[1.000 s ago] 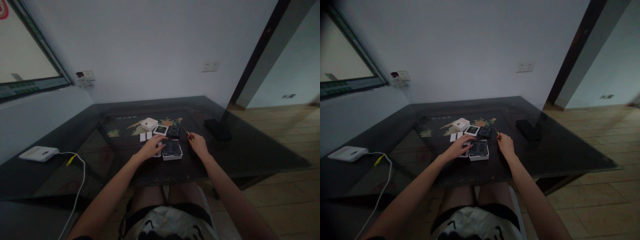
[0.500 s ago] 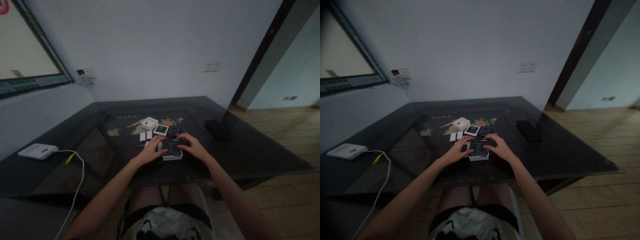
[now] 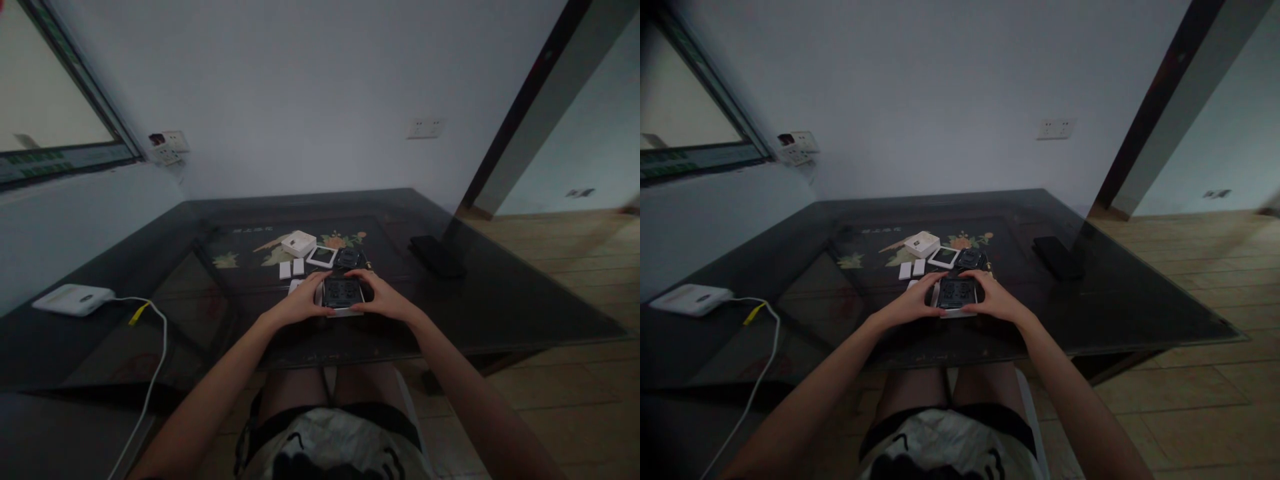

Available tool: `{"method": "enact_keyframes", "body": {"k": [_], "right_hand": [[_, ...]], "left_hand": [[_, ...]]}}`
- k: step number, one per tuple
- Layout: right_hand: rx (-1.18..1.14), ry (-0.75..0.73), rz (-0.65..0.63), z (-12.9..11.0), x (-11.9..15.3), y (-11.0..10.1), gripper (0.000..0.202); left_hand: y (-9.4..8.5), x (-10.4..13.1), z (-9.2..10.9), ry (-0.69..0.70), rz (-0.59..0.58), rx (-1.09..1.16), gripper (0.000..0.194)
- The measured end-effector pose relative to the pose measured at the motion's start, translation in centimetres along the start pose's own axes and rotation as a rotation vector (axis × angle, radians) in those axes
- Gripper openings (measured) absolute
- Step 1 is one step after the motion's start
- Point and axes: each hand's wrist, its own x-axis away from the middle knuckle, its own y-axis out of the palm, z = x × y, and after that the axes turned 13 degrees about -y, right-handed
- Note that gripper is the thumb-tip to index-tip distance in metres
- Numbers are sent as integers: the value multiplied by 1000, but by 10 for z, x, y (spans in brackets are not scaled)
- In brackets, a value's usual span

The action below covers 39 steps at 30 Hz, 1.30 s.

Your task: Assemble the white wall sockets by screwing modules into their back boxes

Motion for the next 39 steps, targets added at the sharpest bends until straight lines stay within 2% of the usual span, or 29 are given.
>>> {"method": "enact_keyframes", "body": {"k": [14, 22, 27, 34, 37, 39], "right_hand": [[-78, -2, 64, -6, -3, -1, 52], [30, -80, 107, -15, -4, 0, 44], [87, -133, 170, -19, -3, 0, 42], [110, -242, 272, -21, -2, 1, 38], [135, -260, 290, -23, -2, 2, 37], [161, -258, 313, -25, -2, 3, 36]], "left_hand": [[1, 1, 2, 18, 15, 43, 83], [-2, 1, 4, 81, 94, 80, 90], [-3, 2, 9, 114, 118, 271, 93], [-6, 0, 10, 56, 20, 687, 86], [-6, -1, 10, 30, 34, 760, 78], [-7, -2, 10, -1, 40, 785, 65]]}}
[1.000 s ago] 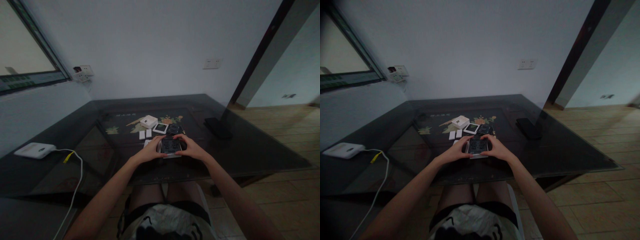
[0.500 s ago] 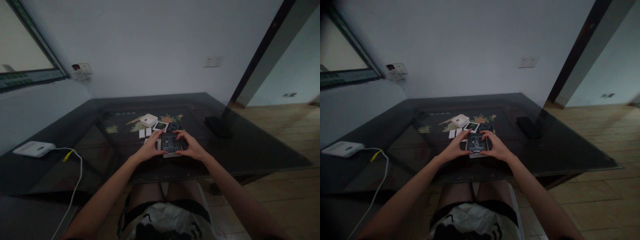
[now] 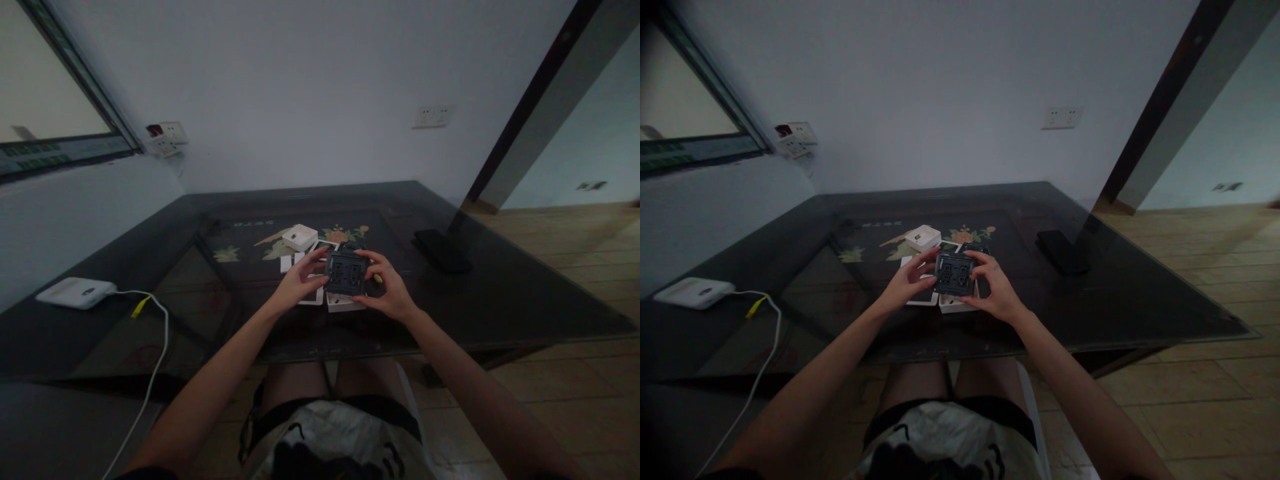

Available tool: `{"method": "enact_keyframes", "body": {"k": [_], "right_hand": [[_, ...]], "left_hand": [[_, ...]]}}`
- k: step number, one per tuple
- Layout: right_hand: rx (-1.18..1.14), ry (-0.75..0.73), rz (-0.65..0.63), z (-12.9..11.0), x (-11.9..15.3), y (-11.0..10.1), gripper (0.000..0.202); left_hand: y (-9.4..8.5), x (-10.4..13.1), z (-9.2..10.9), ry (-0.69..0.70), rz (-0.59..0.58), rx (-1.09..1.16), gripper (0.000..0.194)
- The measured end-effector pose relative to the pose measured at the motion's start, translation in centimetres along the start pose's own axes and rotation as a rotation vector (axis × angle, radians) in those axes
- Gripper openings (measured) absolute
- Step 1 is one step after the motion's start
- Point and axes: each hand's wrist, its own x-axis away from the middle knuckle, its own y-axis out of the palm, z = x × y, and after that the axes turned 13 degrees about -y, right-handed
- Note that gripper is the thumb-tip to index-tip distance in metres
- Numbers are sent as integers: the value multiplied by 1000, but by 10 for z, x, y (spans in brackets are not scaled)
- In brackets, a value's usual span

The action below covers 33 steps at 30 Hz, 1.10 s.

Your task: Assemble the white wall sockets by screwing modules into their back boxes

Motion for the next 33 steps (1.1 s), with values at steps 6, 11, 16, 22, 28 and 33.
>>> {"method": "enact_keyframes", "body": {"k": [6, 11, 16, 22, 28, 33], "right_hand": [[37, -40, 15, -1, 0, 1, 33], [26, -77, -42, 2, 2, 2, 34], [36, -72, -93, 5, 0, 3, 52], [56, -48, -169, 8, 0, 3, 69], [45, -16, -159, 8, 0, 1, 64], [-63, 105, -1, 11, 0, 0, 64]], "left_hand": [[0, -1, 0, -150, 64, -7, 39], [2, -1, 2, -168, 73, -1, 38], [4, 0, 3, -233, 82, 44, 39], [7, 1, 1, -314, 92, 145, 39], [9, 1, 0, -293, 90, 136, 37], [7, -1, 0, -227, 111, 204, 44]]}}
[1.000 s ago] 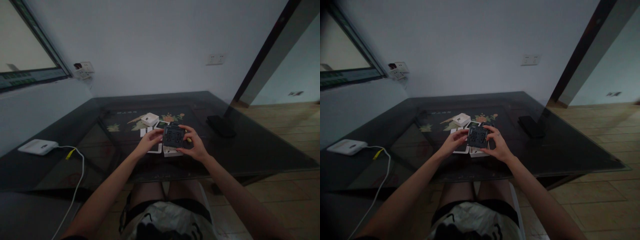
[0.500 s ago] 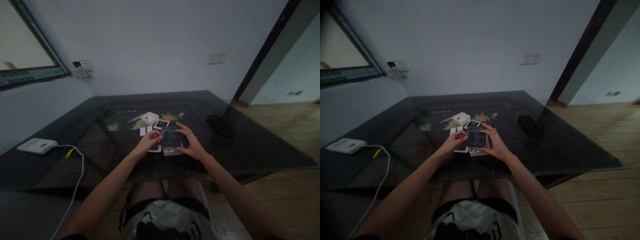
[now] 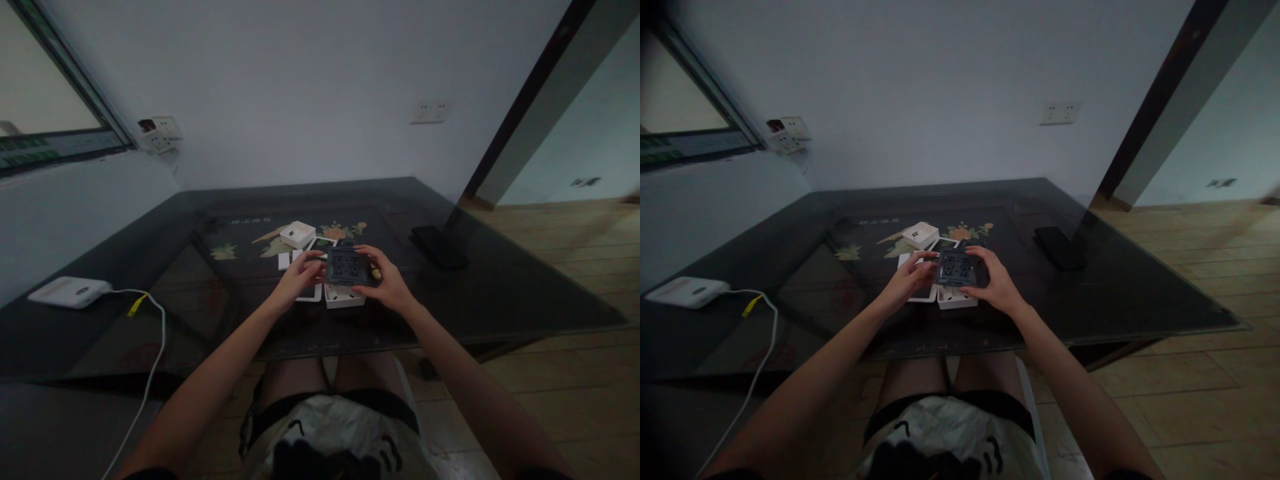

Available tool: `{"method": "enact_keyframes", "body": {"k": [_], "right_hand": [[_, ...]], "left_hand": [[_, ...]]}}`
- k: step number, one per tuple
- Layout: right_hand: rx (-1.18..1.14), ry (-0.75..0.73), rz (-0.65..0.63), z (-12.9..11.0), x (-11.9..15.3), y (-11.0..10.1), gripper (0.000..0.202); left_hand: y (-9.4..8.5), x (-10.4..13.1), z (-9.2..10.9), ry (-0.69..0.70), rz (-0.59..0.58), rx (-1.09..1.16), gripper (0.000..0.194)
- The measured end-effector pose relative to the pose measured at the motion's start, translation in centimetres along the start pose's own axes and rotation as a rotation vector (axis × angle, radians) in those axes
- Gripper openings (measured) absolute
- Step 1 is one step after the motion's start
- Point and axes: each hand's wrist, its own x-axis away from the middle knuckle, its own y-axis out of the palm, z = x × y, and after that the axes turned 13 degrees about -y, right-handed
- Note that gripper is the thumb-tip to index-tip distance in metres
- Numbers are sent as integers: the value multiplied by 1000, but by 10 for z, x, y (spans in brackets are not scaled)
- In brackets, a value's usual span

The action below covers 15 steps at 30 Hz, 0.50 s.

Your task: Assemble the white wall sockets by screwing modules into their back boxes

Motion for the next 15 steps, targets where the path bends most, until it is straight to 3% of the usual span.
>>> {"method": "enact_keyframes", "body": {"k": [3, 7, 11, 15], "right_hand": [[-95, 124, 141, 4, -1, -1, 60], [-179, 279, 212, 8, -2, -5, 55], [-216, 343, 132, 9, 0, -9, 52], [-248, 335, -46, 6, 2, -11, 52]], "left_hand": [[-5, -5, -2, 78, 83, -59, 38], [-15, -12, -10, 133, 126, -367, 32], [-20, -9, -14, 81, 13, -648, 45], [-17, 1, -9, 87, -77, -848, 74]]}}
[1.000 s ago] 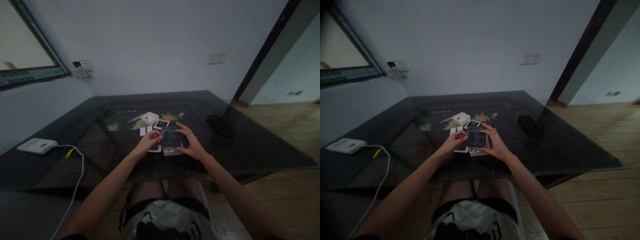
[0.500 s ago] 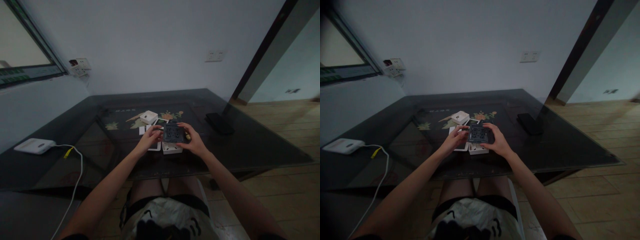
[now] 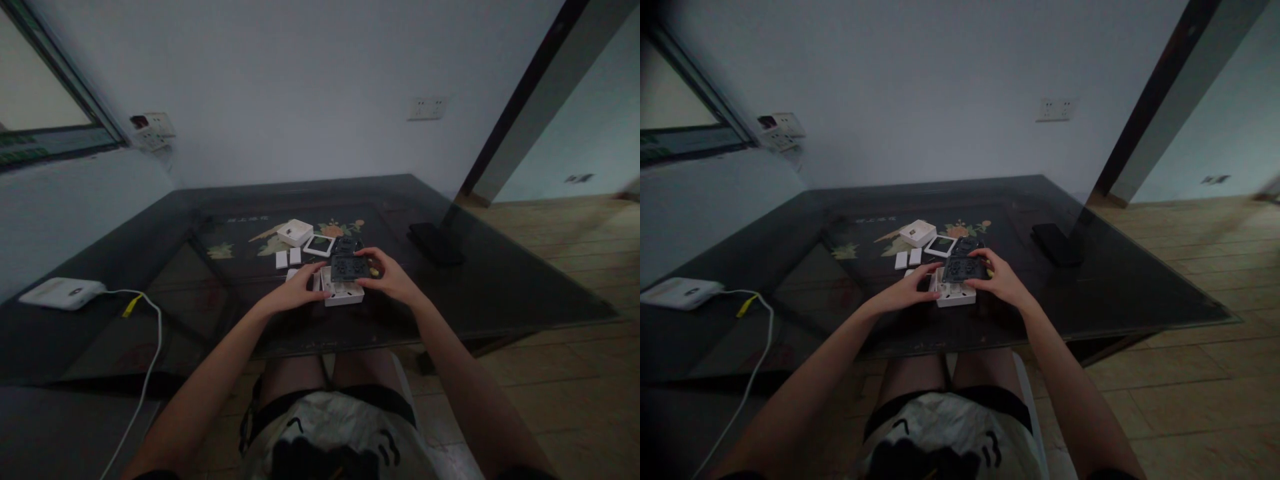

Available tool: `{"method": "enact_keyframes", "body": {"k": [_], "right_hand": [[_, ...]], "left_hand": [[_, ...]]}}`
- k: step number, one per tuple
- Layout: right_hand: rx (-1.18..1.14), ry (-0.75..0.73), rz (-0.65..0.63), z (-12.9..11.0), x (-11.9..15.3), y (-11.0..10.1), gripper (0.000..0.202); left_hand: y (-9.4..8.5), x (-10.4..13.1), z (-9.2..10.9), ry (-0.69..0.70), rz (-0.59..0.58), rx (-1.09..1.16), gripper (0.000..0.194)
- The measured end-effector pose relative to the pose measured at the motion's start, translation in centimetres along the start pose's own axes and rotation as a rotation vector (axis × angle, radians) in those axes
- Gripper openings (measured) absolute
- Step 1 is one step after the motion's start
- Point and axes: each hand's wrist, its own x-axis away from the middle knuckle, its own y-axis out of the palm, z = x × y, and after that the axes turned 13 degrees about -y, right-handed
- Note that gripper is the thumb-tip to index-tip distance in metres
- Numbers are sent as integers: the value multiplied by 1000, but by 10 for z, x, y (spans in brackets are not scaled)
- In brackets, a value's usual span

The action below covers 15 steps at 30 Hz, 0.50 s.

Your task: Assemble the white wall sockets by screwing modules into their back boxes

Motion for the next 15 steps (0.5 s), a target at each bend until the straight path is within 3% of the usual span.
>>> {"method": "enact_keyframes", "body": {"k": [4, 15], "right_hand": [[6, -32, -116, 1, 1, 4, 53], [86, -94, -176, 6, 1, 9, 44]], "left_hand": [[2, 3, 5, 26, -21, -86, 98], [7, -1, 4, 32, 41, -25, 88]]}}
